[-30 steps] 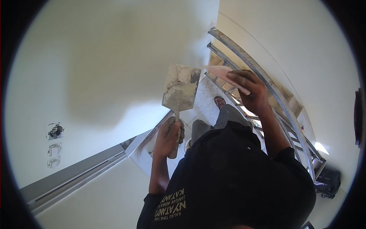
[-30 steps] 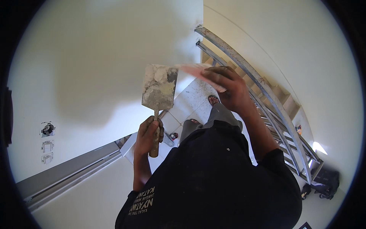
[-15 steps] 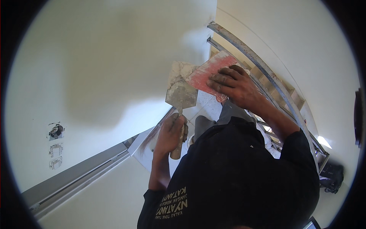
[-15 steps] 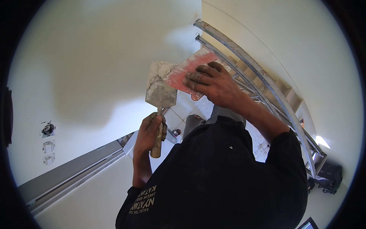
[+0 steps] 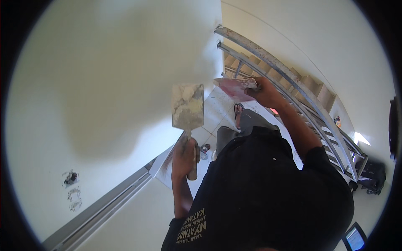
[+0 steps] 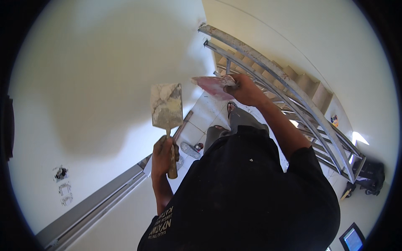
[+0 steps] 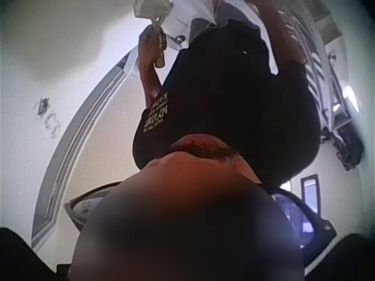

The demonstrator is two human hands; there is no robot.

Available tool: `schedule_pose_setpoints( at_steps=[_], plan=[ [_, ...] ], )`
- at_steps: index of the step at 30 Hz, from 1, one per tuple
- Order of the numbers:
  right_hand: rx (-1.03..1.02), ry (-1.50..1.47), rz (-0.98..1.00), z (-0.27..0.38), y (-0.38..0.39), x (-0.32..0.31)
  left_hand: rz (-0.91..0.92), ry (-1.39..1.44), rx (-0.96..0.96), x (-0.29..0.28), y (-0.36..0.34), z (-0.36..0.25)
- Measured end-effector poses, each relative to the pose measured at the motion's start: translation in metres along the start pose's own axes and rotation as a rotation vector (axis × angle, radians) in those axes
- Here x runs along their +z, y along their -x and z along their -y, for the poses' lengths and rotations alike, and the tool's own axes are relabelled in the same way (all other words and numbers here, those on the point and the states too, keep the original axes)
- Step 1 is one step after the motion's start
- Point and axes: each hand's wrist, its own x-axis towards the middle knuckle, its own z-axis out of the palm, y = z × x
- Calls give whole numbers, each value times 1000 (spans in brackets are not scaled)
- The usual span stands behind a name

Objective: Apply plaster or joint compound to a wall near a staircase using a trowel and a putty knife.

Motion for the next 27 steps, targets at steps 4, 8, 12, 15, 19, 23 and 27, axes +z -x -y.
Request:
schedule_pose_setpoints(
  at_steps=[4, 8, 12, 15, 19, 23, 27],
  plan=[
    [262, -389, -246, -42, -20, 27, 170, 116, -44, -17, 7, 13],
    [68, -244, -576, -58, -57, 74, 244, 123, -196, -16, 6, -7],
    [-178, -41, -850, -68, -107, 117, 369, 9, -186, -25, -8, -18],
    [-235, -43, -951, -74, -148, 150, 417, -8, -211, -32, -23, -26],
    [-292, -2, -1172, -79, -199, 180, 432, -79, -254, -49, -43, -27],
    [-285, 60, -1257, -89, -219, 182, 467, -183, -327, -60, -56, -28],
    [-332, 117, -1259, -87, -235, 185, 511, -268, -396, -75, -61, -29]
  ],
)
